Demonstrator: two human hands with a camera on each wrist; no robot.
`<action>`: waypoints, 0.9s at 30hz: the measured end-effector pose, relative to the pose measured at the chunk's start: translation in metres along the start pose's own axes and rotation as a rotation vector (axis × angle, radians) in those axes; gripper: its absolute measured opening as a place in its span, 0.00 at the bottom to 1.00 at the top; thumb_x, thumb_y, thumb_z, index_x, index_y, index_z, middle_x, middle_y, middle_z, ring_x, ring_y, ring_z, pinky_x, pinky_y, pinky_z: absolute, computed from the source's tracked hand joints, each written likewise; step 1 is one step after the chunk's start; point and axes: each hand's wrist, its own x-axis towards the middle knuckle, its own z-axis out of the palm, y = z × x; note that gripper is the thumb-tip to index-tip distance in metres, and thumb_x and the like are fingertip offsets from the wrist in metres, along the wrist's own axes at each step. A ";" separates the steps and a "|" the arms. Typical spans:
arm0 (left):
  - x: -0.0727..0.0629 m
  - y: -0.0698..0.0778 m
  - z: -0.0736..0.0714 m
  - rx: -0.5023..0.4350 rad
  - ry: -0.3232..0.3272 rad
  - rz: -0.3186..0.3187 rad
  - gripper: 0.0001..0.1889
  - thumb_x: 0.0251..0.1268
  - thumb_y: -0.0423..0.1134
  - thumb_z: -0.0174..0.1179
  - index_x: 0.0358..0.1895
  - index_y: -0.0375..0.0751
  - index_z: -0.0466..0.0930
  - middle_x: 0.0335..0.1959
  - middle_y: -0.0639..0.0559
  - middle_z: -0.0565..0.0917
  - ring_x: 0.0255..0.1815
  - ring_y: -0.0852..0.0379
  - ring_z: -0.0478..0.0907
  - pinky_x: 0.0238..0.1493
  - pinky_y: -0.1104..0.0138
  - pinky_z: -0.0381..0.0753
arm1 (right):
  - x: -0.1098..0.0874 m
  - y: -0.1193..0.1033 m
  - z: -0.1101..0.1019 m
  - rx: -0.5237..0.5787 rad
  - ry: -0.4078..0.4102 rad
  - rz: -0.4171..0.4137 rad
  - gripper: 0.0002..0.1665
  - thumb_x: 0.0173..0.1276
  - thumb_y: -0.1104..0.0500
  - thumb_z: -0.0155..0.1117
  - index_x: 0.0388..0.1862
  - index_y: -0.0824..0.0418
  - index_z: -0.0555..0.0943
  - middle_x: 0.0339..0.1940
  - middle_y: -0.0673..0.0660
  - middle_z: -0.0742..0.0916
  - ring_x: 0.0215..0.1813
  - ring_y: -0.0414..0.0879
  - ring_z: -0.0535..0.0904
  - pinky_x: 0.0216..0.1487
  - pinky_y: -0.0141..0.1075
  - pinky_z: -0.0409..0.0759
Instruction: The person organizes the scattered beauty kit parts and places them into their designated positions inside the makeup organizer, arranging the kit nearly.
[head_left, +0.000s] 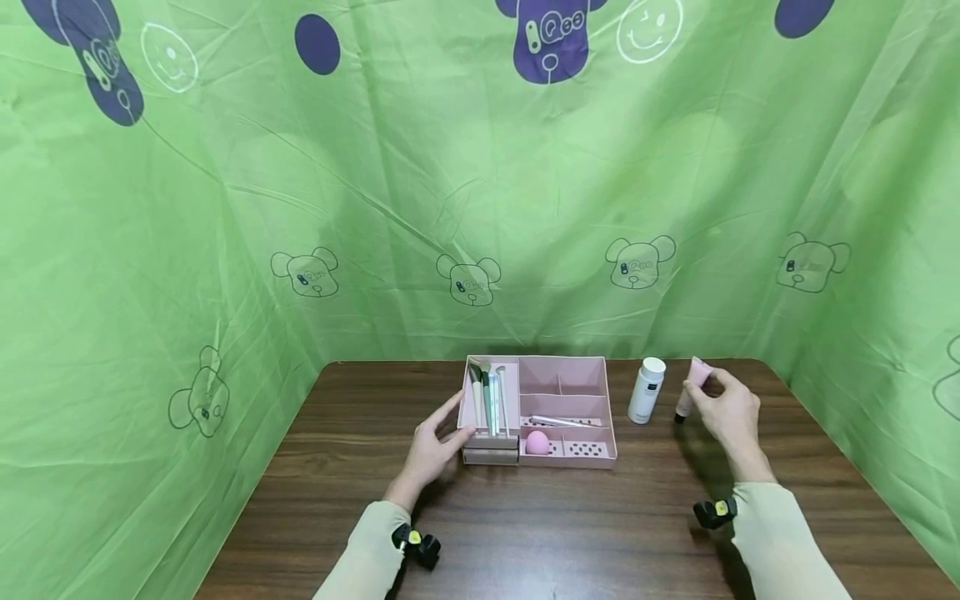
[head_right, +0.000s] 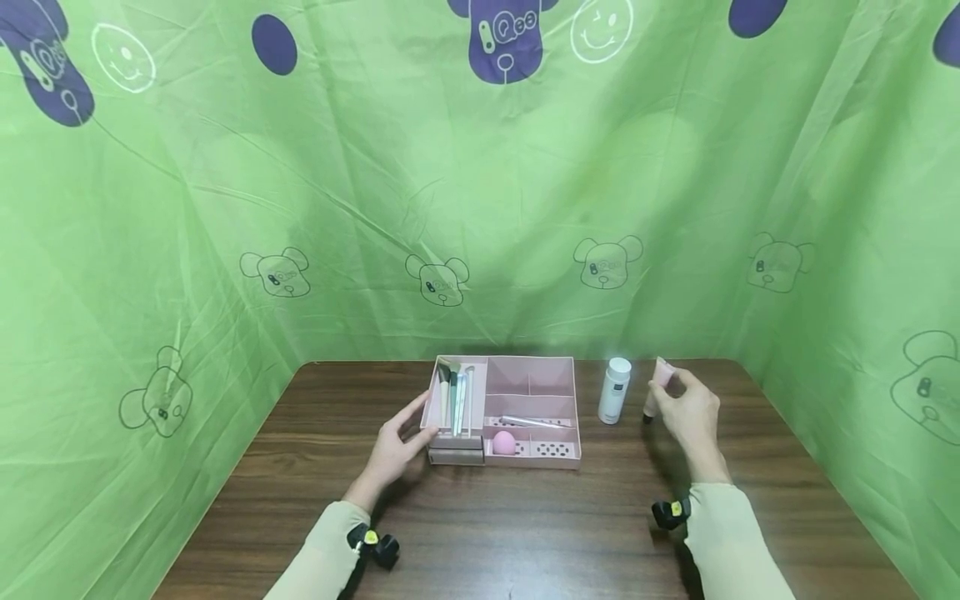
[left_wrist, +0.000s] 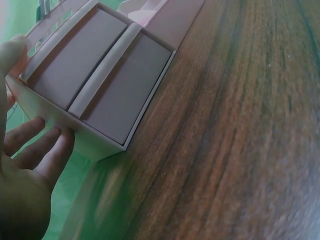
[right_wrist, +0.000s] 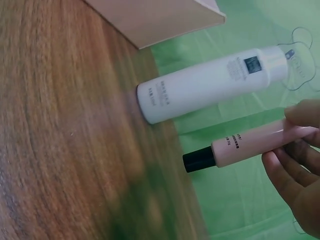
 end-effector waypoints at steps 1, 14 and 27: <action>0.000 0.000 0.000 0.000 0.001 0.002 0.36 0.64 0.39 0.65 0.73 0.37 0.61 0.69 0.35 0.69 0.67 0.37 0.68 0.65 0.50 0.74 | -0.001 -0.002 -0.001 0.004 0.000 -0.005 0.20 0.62 0.51 0.68 0.47 0.63 0.83 0.40 0.66 0.88 0.45 0.66 0.81 0.46 0.56 0.75; 0.001 -0.002 0.000 0.012 0.012 0.011 0.35 0.64 0.39 0.66 0.73 0.38 0.63 0.69 0.36 0.69 0.67 0.37 0.69 0.64 0.51 0.75 | -0.009 -0.022 -0.014 0.012 -0.008 -0.079 0.20 0.60 0.52 0.70 0.47 0.63 0.83 0.39 0.65 0.89 0.43 0.63 0.82 0.41 0.52 0.76; 0.000 -0.002 0.000 0.010 0.004 -0.005 0.35 0.64 0.39 0.65 0.73 0.39 0.62 0.68 0.35 0.70 0.67 0.37 0.69 0.65 0.51 0.74 | -0.013 -0.034 -0.014 0.034 -0.026 -0.138 0.21 0.60 0.51 0.71 0.48 0.63 0.83 0.38 0.65 0.89 0.41 0.62 0.83 0.39 0.48 0.76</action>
